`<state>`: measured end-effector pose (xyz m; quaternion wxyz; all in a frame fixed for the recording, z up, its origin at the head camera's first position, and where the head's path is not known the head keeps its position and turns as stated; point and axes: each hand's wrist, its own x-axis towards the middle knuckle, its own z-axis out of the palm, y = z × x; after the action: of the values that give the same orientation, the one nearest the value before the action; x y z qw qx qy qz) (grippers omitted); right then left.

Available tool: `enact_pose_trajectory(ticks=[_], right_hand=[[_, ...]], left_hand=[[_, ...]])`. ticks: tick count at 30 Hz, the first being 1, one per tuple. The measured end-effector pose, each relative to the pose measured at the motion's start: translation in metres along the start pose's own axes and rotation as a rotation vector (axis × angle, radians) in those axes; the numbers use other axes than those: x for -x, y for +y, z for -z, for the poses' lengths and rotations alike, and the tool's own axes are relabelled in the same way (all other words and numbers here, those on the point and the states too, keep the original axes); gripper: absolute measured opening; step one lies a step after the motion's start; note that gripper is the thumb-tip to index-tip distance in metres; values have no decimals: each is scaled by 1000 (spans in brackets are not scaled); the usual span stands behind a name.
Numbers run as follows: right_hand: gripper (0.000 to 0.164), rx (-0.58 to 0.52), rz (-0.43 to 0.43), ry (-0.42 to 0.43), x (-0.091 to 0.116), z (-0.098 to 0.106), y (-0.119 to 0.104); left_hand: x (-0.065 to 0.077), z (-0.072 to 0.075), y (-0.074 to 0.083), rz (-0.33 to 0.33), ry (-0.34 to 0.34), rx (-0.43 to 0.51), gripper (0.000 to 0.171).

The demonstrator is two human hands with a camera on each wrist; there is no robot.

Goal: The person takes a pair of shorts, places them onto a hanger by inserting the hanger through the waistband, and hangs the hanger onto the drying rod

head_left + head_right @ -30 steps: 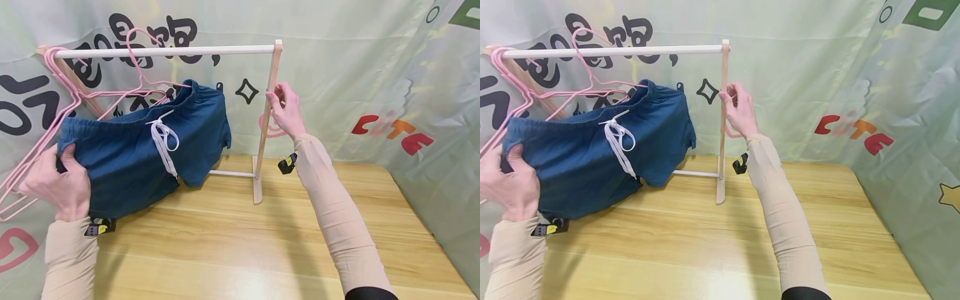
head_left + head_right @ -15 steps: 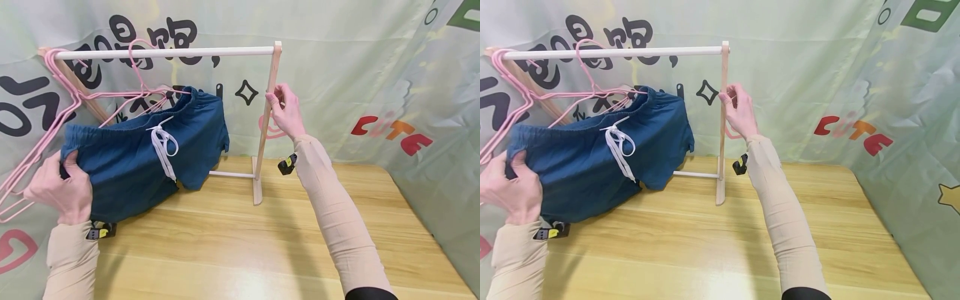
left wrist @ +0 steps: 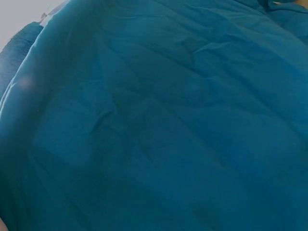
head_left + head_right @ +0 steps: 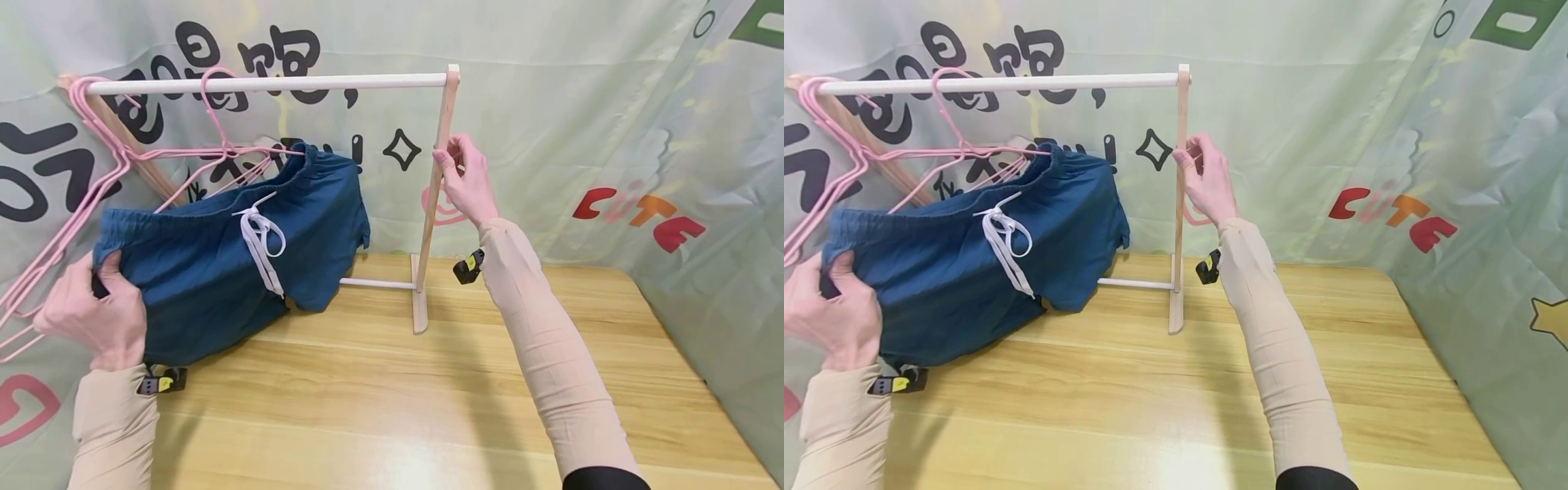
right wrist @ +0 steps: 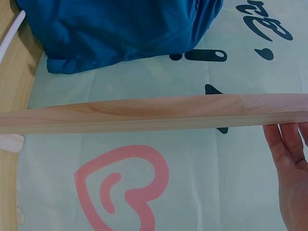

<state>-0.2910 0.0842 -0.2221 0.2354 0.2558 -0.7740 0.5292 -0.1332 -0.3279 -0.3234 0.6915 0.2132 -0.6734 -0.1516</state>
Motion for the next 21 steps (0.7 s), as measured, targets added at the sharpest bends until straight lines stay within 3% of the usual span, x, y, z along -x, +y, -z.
enact_pose_trajectory(ticks=[21], right_hand=[[26,-2,-2,6,-1,0,1]], left_hand=[[2,4,-4,2,2,26,29]])
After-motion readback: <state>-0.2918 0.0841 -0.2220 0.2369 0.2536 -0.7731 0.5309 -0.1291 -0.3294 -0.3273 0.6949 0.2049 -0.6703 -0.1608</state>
